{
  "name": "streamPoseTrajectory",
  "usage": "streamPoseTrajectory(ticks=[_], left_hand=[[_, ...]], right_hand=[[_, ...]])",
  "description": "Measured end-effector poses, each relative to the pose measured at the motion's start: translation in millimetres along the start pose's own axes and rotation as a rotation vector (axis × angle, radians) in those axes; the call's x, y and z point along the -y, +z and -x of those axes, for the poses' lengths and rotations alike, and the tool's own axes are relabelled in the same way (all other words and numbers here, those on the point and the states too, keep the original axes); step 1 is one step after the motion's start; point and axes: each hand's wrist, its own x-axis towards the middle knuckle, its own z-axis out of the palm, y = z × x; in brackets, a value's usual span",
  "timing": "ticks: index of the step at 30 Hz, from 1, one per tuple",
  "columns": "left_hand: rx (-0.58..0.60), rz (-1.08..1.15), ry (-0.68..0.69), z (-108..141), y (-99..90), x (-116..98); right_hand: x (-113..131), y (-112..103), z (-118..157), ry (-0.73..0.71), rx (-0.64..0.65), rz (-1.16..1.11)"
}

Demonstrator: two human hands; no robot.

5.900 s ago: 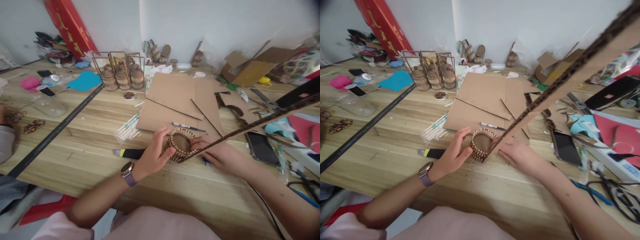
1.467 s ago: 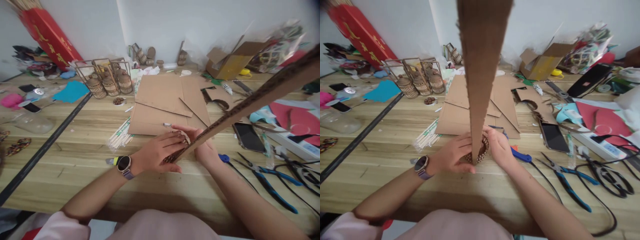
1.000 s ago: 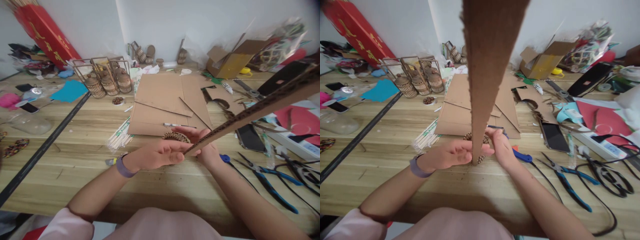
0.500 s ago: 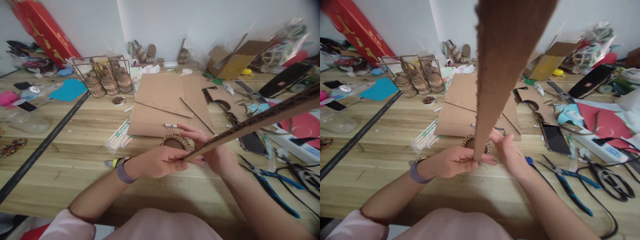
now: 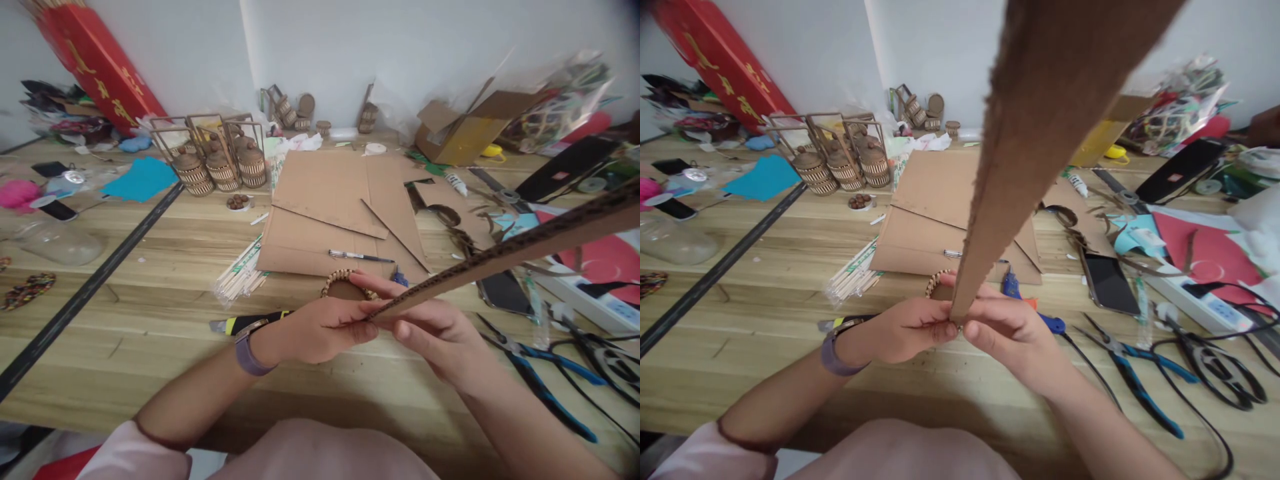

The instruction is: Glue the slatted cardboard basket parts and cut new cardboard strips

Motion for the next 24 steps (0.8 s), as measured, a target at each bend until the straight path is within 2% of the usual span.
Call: streamPoseTrajectory(ticks=[4, 9, 15, 24], left_hand=[[-0.055, 0.06, -0.027, 0.2, 6.0, -2.5], [-0.287, 0.267, 0.024, 7.7, 15.8, -8.8], [-0.559, -0.002, 0.188, 11.1, 23.7, -22.6], [-0.719, -0.039, 0.258, 3.7, 35.7, -17.2]], right_hand=[[-0.7, 5.3, -0.1, -0.008, -0.051, -0.036], [3.0, 9.0, 1.0, -0.036, -0.096, 0.033], [5.7, 11.9, 1.7, -0.054, -0.103, 0.043], [13.7, 7.4, 2.3, -0.056, -0.084, 0.141]])
